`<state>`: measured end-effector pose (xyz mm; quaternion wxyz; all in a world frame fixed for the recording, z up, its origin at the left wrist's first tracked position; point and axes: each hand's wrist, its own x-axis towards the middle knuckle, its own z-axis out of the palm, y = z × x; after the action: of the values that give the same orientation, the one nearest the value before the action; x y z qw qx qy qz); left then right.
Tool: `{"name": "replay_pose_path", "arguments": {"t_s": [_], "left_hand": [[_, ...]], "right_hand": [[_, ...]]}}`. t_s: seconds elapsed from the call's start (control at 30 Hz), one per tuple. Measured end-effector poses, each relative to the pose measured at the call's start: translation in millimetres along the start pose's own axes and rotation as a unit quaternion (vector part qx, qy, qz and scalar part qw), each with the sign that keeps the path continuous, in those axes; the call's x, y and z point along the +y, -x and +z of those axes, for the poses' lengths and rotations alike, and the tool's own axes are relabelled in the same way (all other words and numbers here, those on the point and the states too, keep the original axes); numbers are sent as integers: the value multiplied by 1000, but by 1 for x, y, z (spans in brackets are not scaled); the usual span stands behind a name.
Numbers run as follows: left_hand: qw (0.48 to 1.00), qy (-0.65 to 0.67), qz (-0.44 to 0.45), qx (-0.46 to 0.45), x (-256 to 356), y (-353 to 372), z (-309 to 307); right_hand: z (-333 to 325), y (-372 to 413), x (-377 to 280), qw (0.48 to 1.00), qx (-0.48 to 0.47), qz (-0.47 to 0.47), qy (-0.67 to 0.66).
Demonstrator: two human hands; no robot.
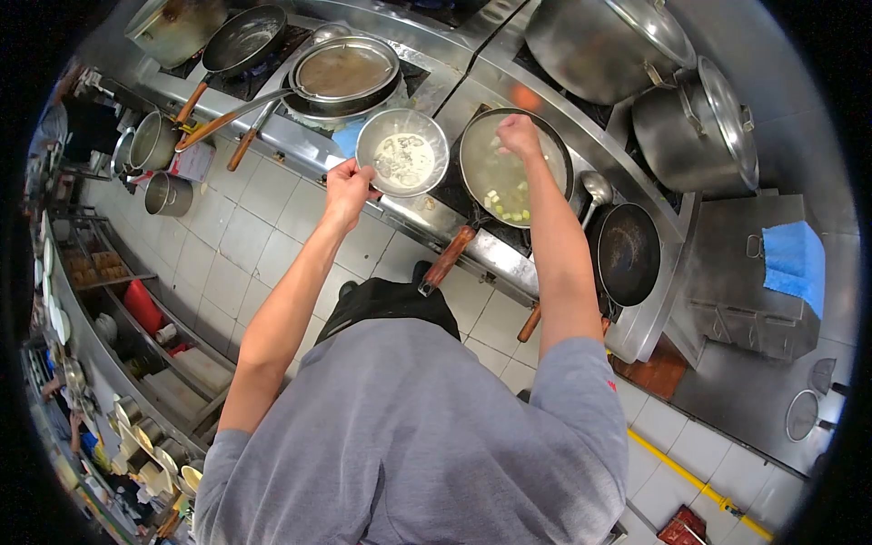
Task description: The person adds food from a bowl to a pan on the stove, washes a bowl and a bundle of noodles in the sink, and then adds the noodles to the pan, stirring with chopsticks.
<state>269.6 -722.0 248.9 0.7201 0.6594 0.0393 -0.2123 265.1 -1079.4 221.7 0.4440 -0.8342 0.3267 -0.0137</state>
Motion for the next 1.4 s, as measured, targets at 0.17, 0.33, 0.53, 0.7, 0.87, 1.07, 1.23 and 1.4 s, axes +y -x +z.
{"name": "replay_pose_path", "arguments": {"t_s": [0.17, 0.33, 0.53, 0.7, 0.87, 1.07, 1.23, 1.4], "left_hand": [[1000, 4, -5, -9, 2, 1, 4], [999, 17, -13, -35, 4, 2, 9], [998, -1, 11, -69, 1, -1, 27], [996, -25, 28, -85, 3, 4, 34], [994, -9, 16, -105, 0, 7, 34], [994, 24, 2, -108, 1, 10, 37], [994, 29, 4, -106, 7, 12, 41], [994, 7, 0, -106, 0, 3, 41]], "right_hand": [[-7, 22, -24, 999, -8, -39, 14], [4, 82, -74, 967, -47, -251, -16], [68, 129, -98, 904, -72, -390, 162], [84, 131, -105, 937, -148, -275, 157], [76, 129, -103, 938, -204, -234, 155], [56, 120, -108, 957, -226, -163, 82], [46, 113, -107, 958, -219, -186, 3], [24, 126, -124, 965, -202, -164, -35]]}}
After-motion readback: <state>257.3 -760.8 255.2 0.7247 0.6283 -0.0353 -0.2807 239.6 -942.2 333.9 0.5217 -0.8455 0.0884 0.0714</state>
